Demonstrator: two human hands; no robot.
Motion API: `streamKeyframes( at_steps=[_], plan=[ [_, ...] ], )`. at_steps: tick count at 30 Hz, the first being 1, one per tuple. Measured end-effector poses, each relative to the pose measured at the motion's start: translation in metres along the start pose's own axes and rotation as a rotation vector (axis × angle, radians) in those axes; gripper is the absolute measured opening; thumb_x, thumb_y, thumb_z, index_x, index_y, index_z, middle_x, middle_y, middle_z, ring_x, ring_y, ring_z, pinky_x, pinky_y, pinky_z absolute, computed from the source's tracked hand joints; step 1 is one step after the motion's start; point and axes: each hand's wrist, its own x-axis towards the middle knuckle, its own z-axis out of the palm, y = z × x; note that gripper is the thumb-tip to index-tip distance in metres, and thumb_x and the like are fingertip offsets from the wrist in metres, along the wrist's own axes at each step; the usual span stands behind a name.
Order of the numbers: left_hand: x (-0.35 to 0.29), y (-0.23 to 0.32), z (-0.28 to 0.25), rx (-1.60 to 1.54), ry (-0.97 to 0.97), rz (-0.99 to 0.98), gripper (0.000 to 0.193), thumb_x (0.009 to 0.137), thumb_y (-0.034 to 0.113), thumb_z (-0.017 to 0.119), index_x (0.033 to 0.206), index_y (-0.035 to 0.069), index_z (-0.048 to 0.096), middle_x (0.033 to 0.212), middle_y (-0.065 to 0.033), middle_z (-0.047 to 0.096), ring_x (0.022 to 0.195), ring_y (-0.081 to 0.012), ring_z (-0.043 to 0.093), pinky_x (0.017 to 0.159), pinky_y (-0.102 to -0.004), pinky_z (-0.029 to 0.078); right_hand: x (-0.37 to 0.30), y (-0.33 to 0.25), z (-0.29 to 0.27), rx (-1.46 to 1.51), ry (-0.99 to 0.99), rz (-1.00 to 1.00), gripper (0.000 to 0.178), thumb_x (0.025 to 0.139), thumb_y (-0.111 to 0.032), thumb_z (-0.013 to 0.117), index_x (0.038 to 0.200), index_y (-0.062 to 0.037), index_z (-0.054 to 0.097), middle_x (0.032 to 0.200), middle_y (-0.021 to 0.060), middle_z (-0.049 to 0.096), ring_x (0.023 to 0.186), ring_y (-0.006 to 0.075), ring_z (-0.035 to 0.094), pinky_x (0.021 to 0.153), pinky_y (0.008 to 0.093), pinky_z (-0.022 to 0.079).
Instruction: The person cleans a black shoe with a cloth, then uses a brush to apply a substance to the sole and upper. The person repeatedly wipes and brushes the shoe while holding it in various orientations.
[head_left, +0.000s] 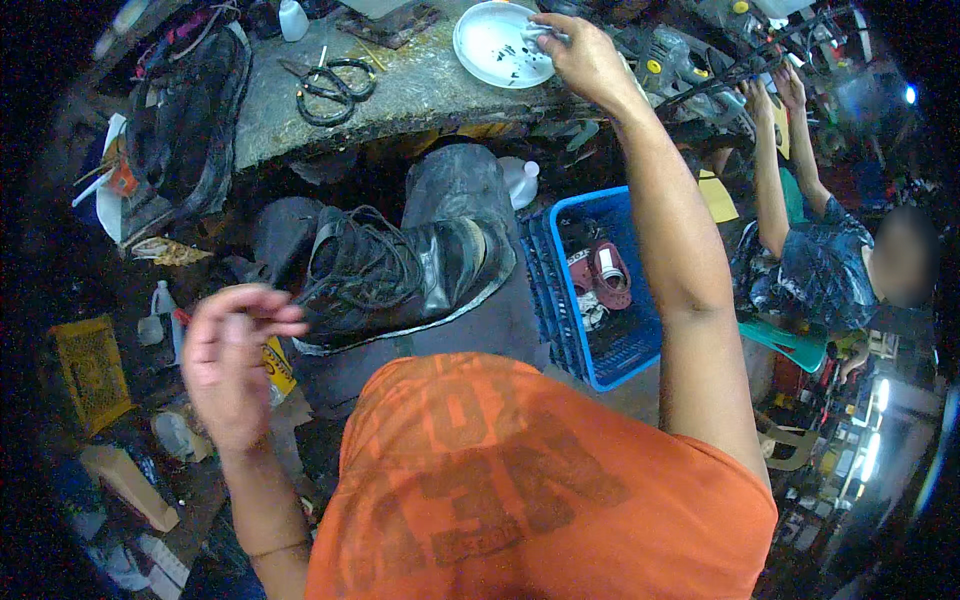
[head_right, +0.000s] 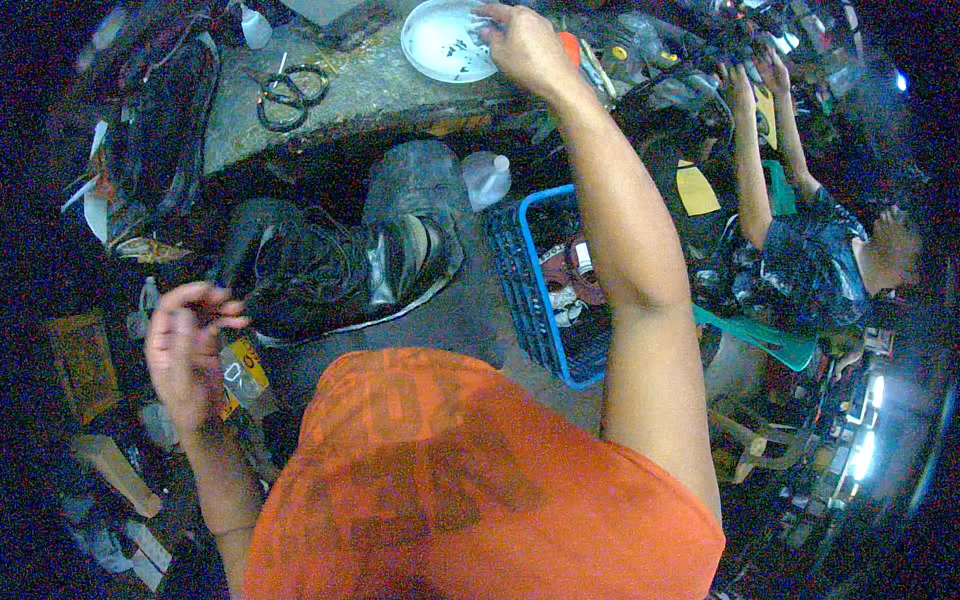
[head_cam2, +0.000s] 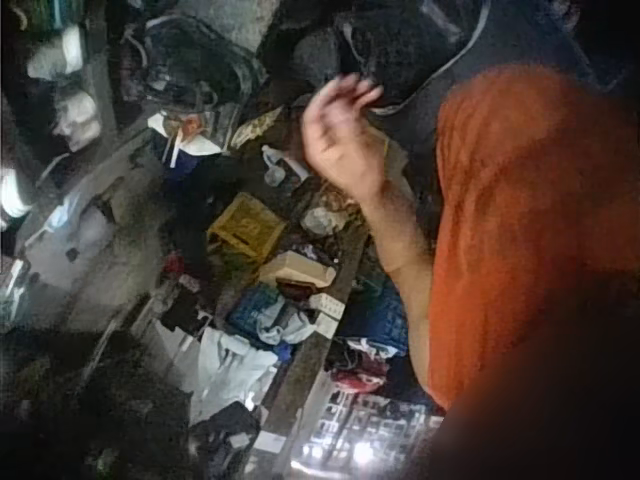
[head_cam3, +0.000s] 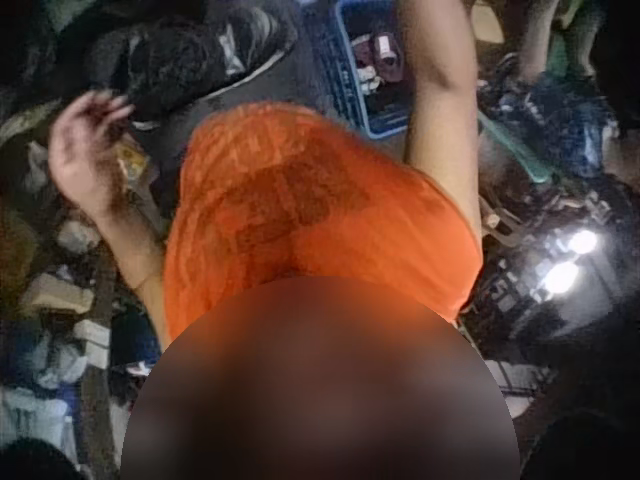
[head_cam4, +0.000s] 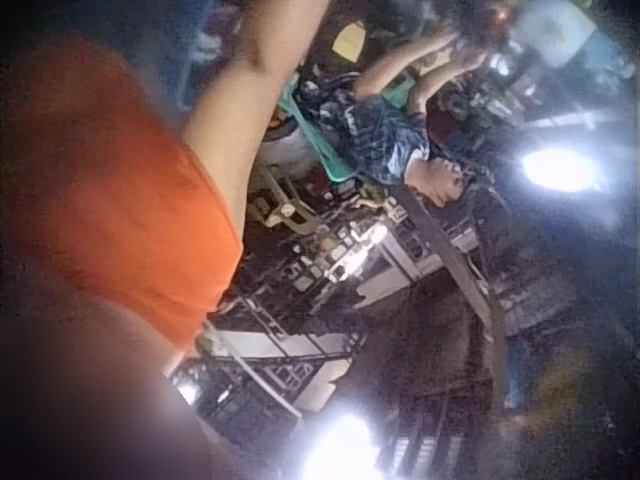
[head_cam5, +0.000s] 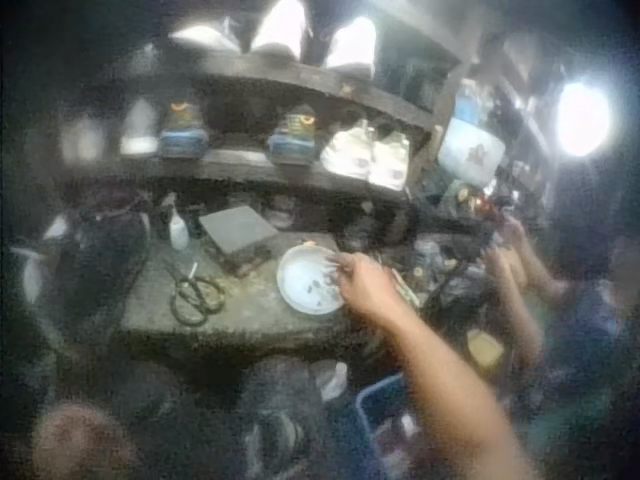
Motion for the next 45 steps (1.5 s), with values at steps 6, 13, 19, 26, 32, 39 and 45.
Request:
streamKeyframes(
  at_steps=[6, 13, 19, 26, 32, 39, 45],
  plan=[
    [0.099, 0.005, 0.082, 0.811, -0.577, 0.484, 0.03, 0.088, 0.014, 0.075, 0.114, 0.0, 0.068, 0.11, -0.0168, 0.07, 0.104, -0.0312, 0.069, 0.092, -0.0397, 0.054, -0.053, 0.008, -0.023, 1.225, 0.045, 0.251, 0.032, 0.1, -0.019, 0.061, 0.129, -0.0059, 0.063, 0.113, 0.0118, 0.072, 0.096, 0.0246, 0.069, 0.082, 0.0376, 0.058],
    [0.196, -0.084, 0.115, 1.017, -1.586, -0.109, 0.1, 0.074, 0.043, 0.089, 0.153, 0.006, 0.039, 0.142, -0.0246, 0.051, 0.134, -0.0385, 0.05, 0.117, -0.0451, 0.038, -0.18, -0.032, 0.007, 1.673, 0.122, 0.547, 0.029, 0.097, -0.01, 0.067, 0.124, -0.0045, 0.057, 0.108, 0.0058, 0.066, 0.092, 0.0171, 0.065, 0.073, 0.032, 0.055],
    [0.163, -0.132, 0.07, 0.806, -1.163, -0.153, 0.102, 0.075, 0.046, 0.089, 0.154, 0.006, 0.039, 0.143, -0.0225, 0.049, 0.136, -0.035, 0.046, 0.112, -0.0421, 0.042, -0.258, -0.1, 0.066, 1.872, 0.249, 0.778, 0.015, 0.104, -0.016, 0.059, 0.117, -0.0098, 0.054, 0.098, 0.0044, 0.064, 0.073, 0.0167, 0.059, 0.065, 0.0352, 0.05],
    [0.137, -0.086, 0.026, 0.341, -0.413, -0.317, 0.073, 0.084, 0.015, 0.084, 0.148, 0.006, 0.05, 0.136, -0.0081, 0.061, 0.122, -0.019, 0.056, 0.105, -0.0348, 0.046, -0.2, -0.13, 0.063, 1.908, 0.429, 0.328, 0.018, 0.103, -0.013, 0.06, 0.118, -0.0052, 0.054, 0.099, 0.0065, 0.064, 0.079, 0.0141, 0.062, 0.068, 0.0317, 0.054],
    [0.061, -0.059, -0.057, 0.141, 0.003, -0.131, 0.085, 0.09, 0.024, 0.079, 0.157, 0.004, 0.032, 0.146, -0.009, 0.052, 0.134, -0.0196, 0.049, 0.115, -0.0355, 0.036, -0.191, -0.204, 0.071, 1.93, -0.124, 0.154, 0.026, 0.101, -0.009, 0.063, 0.124, -0.0027, 0.053, 0.109, 0.0086, 0.065, 0.094, 0.0182, 0.068, 0.09, 0.0358, 0.056],
    [0.062, -0.035, -0.082, 0.679, 0.174, -0.27, 0.095, 0.086, 0.064, 0.074, 0.147, 0.0, 0.039, 0.138, -0.0174, 0.056, 0.129, -0.0257, 0.053, 0.111, -0.0361, 0.039, -0.212, -0.255, 0.101, 1.274, -0.044, -0.355, 0.018, 0.093, -0.006, 0.07, 0.111, -0.0007, 0.065, 0.113, 0.0153, 0.067, 0.11, 0.0264, 0.064, 0.098, 0.0392, 0.05],
    [0.068, -0.038, -0.072, 0.918, 0.34, -0.195, 0.076, 0.089, 0.058, 0.072, 0.132, -0.001, 0.05, 0.12, -0.0257, 0.066, 0.112, -0.0338, 0.065, 0.099, -0.0417, 0.048, -0.2, -0.241, 0.095, 1.31, -0.128, -0.48, 0.018, 0.092, -0.002, 0.07, 0.109, 0.0, 0.067, 0.11, 0.015, 0.068, 0.102, 0.0258, 0.066, 0.092, 0.0366, 0.053]
  ],
)
